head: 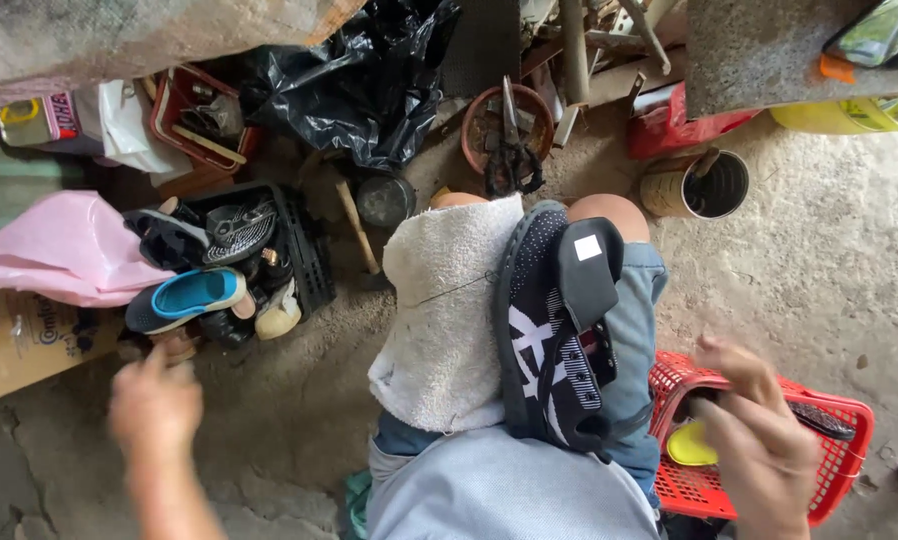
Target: Hand-sewing the rubber sole of a sneaker using a needle and thread
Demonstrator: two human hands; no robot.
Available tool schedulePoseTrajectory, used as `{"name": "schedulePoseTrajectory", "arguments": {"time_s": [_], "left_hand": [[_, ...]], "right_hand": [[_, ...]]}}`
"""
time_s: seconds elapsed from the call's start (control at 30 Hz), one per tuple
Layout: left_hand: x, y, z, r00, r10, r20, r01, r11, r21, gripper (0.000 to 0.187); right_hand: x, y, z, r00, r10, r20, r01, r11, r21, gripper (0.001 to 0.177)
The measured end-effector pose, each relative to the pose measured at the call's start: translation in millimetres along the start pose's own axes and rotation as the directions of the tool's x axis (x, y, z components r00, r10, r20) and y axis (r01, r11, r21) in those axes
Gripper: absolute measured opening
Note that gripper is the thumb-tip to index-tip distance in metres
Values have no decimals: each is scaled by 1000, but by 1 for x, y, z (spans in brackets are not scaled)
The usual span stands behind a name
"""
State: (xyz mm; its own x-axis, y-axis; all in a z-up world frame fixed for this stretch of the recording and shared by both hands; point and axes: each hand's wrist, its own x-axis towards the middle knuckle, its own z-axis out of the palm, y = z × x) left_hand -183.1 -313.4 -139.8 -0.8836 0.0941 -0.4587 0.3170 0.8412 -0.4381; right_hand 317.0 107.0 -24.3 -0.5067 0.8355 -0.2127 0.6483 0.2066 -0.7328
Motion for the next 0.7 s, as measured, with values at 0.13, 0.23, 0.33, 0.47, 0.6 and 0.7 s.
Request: {"name": "schedulePoseTrajectory", "arguments": {"time_s": [0.13, 0.23, 0.33, 0.47, 0.6, 0.7], "left_hand": [[-114, 161, -128, 749, 346, -566, -647, 566, -510, 33], [-164, 229, -162, 538, 527, -658, -815, 123, -567, 42], [-180, 262, -167, 401, 631, -664, -865, 23, -501, 40], [-188, 263, -189, 406, 688, -602, -784, -76, -616, 17], [-192, 261, -188, 529, 757, -385, -605, 18, -796, 24], [-195, 261, -187, 573, 767, -287, -516, 65, -854, 24]], "right_hand": [[6, -10, 19, 993, -92, -69, 95, 315, 944, 32], [26, -51, 35, 993, 105, 60, -112, 597, 794, 25], [31, -40, 57, 994, 43, 96, -65, 968, 243, 25], [22, -9, 67, 955, -235, 180, 235, 972, 20, 35], [25, -13, 77, 875, -408, 260, 470, 846, -253, 39], [15, -7, 82, 868, -381, 320, 485, 791, -373, 42]]}}
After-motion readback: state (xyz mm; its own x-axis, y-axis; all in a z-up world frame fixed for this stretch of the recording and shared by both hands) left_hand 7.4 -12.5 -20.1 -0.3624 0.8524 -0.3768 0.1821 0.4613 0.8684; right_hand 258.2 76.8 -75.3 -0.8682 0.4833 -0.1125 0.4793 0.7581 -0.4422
